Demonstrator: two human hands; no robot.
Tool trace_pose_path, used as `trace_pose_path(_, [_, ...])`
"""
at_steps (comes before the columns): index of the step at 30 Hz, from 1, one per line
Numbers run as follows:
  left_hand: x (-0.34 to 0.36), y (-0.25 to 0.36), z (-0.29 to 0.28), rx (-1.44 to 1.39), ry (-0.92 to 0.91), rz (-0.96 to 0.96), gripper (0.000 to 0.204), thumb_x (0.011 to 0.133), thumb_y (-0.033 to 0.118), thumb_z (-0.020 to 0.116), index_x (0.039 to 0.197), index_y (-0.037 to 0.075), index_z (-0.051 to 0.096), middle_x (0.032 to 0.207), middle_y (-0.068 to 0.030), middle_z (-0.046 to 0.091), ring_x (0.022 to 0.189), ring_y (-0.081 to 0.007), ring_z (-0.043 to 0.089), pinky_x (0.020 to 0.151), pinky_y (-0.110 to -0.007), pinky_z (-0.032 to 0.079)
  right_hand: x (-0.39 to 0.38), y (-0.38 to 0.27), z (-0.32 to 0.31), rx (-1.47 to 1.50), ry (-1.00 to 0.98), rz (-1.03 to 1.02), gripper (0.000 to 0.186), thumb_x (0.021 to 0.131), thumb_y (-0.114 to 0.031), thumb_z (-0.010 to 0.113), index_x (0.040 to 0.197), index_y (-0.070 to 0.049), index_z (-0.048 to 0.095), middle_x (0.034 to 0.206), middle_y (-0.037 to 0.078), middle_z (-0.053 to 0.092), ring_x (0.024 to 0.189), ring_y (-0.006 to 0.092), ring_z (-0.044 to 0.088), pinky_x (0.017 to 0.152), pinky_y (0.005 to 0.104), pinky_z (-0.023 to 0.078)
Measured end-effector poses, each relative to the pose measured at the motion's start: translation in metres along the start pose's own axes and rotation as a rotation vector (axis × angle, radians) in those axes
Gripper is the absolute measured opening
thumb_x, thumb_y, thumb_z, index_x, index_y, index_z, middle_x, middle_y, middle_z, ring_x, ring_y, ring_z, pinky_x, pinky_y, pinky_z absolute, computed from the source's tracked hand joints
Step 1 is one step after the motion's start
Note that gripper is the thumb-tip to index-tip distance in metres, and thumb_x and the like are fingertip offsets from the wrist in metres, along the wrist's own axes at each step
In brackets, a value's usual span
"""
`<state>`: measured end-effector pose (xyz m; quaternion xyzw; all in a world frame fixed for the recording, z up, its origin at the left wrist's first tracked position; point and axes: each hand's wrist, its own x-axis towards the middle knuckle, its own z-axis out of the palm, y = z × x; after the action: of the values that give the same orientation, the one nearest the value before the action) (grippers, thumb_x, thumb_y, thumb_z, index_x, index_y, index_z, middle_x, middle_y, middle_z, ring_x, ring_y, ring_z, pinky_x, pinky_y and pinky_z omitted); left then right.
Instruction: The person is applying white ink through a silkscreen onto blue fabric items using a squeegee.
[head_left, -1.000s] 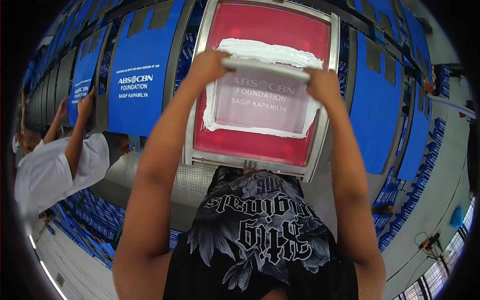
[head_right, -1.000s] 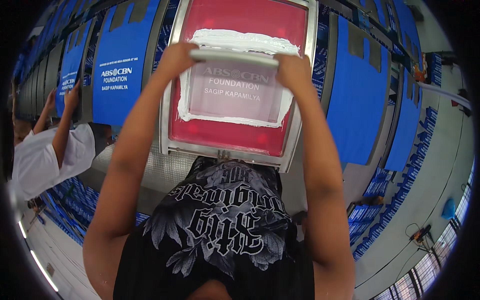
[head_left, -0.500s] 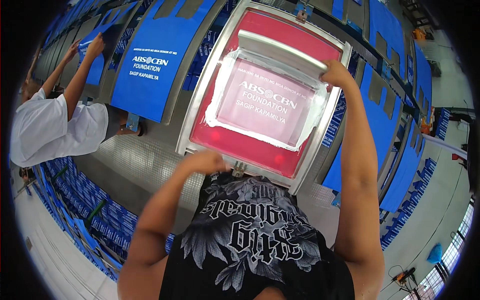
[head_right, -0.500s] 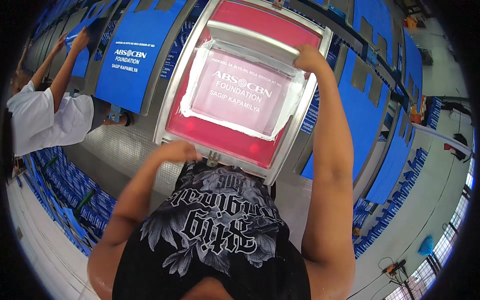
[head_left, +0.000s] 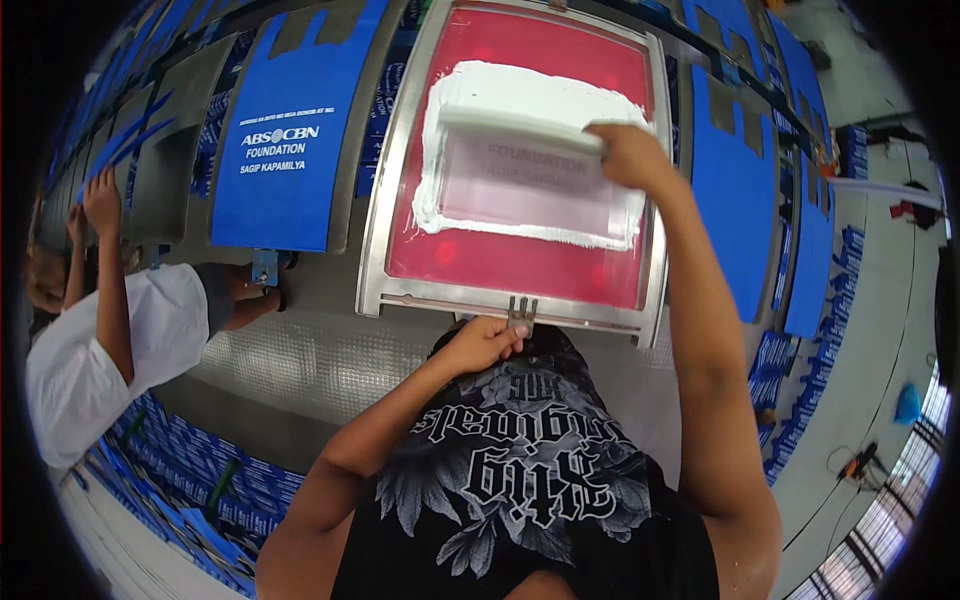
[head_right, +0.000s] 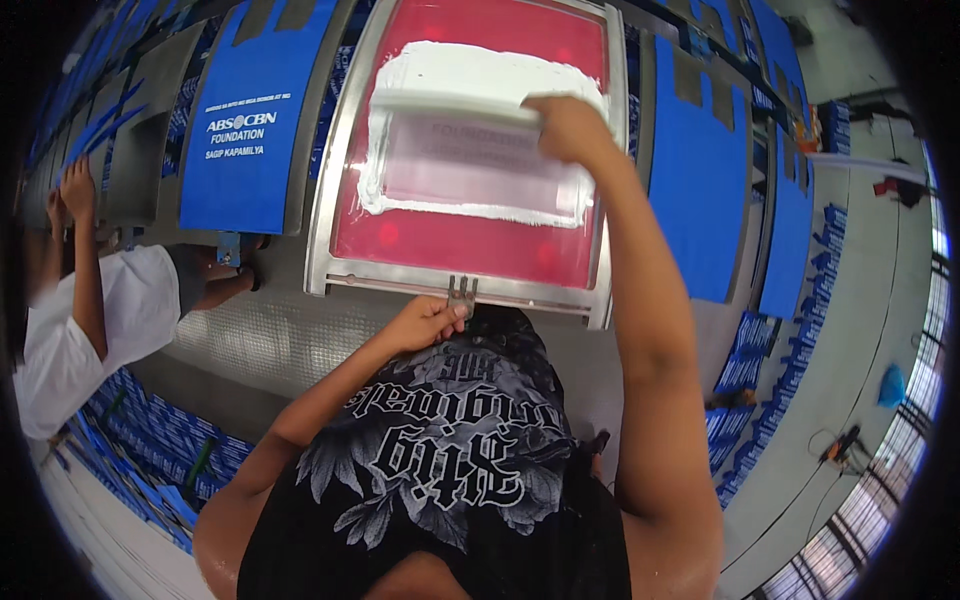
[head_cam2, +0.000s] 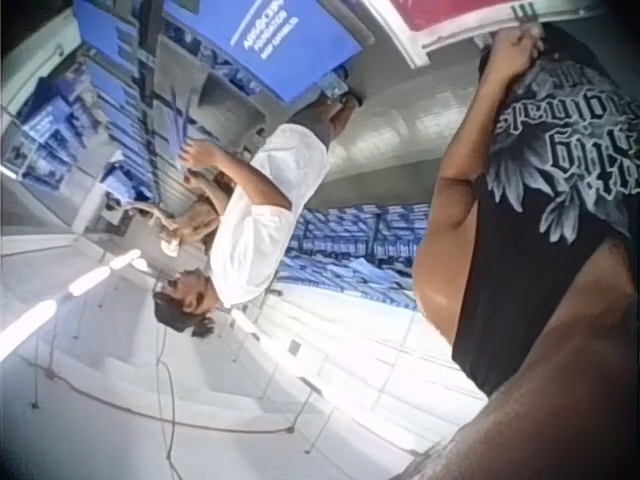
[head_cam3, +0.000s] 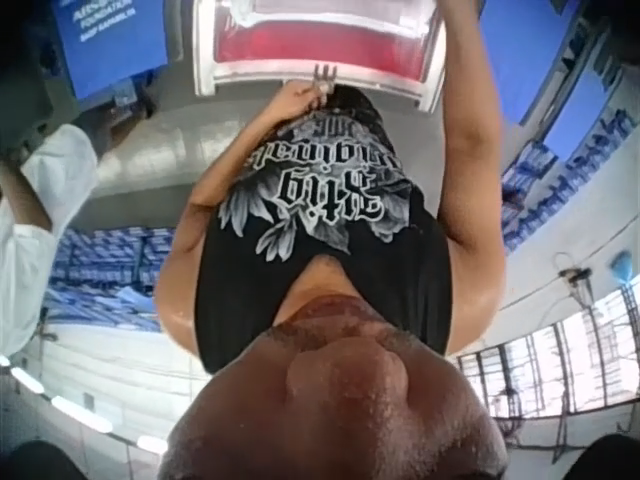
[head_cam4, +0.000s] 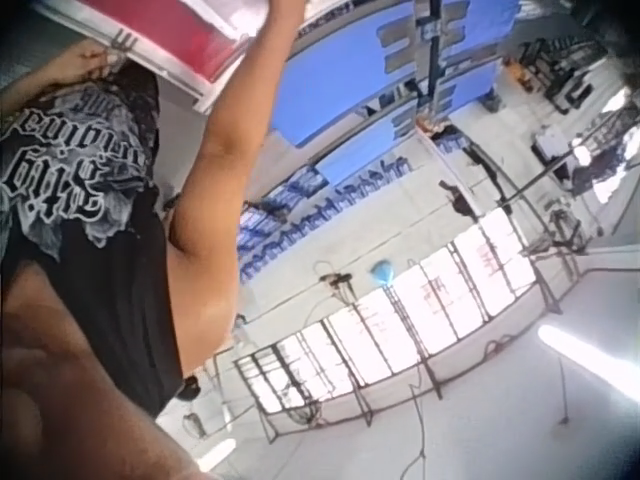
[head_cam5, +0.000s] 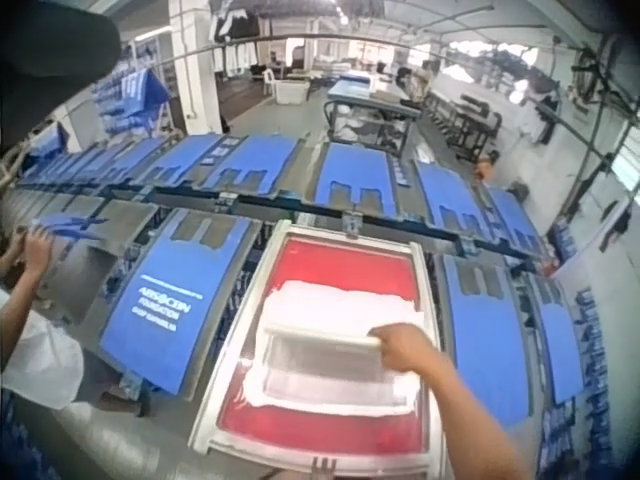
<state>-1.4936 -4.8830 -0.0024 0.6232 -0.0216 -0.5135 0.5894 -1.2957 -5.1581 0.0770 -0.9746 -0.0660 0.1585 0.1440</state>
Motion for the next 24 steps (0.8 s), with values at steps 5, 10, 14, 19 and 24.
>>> trace_pose_path(5, [0.007,-0.003,-0.001,0.010,0.045,-0.061,0.043,0.092,0.041,0.051,0.072,0.004,0.063,0.061,0.0002,0.055,0.054,-0.0076,0.049,0.049,-0.022,0.038,-0.135,-0.059,0.072,-0.017,0.173,-0.077,0.040,0.065,0.000,0.059,0.103,-0.010,0.062,0.095,0.011,0.064,0.092,0.0282,0.059,0.085,0.0396,0.043])
trace_pose_path(10, [0.018,-0.018,-0.001,0.313,0.217,-0.155,0.047,0.090,0.043,0.054,0.066,0.003,0.062,0.055,-0.0016,0.054,0.050,-0.0102,0.049,0.048,-0.025,0.040,-0.136,-0.048,0.075,0.065,0.326,-0.132,0.032,0.066,-0.006,0.062,0.098,-0.008,0.060,0.090,0.008,0.063,0.091,0.0266,0.057,0.084,0.0421,0.040])
trace_pose_path(14, [0.011,-0.018,-0.001,0.397,0.320,-0.230,0.057,0.088,0.052,0.050,0.067,0.002,0.066,0.058,-0.0112,0.060,0.058,-0.0235,0.061,0.058,-0.036,0.047,-0.134,0.000,0.050,-0.029,0.341,-0.088,0.037,0.067,-0.016,0.069,0.103,-0.009,0.062,0.092,0.007,0.064,0.097,0.0244,0.057,0.091,0.0500,0.034])
trace_pose_path(19, [0.004,0.037,-0.024,0.807,0.591,0.032,0.049,0.086,0.046,0.051,0.085,-0.001,0.066,0.074,-0.0224,0.063,0.077,-0.0396,0.062,0.071,-0.046,0.047,-0.109,0.083,0.083,0.735,0.156,0.067,0.030,0.067,-0.018,0.075,0.092,-0.003,0.067,0.084,0.007,0.065,0.080,0.0180,0.060,0.076,0.0347,0.042])
trace_pose_path(24, [0.004,0.061,-0.153,0.766,1.237,0.117,0.047,0.094,0.038,0.044,0.118,-0.002,0.056,0.106,-0.0230,0.062,0.098,-0.0339,0.060,0.084,-0.039,0.045,-0.081,0.076,0.091,1.244,0.189,0.170,0.029,0.068,-0.013,0.076,0.091,0.001,0.066,0.075,0.003,0.062,0.067,0.0106,0.056,0.061,0.0237,0.044])
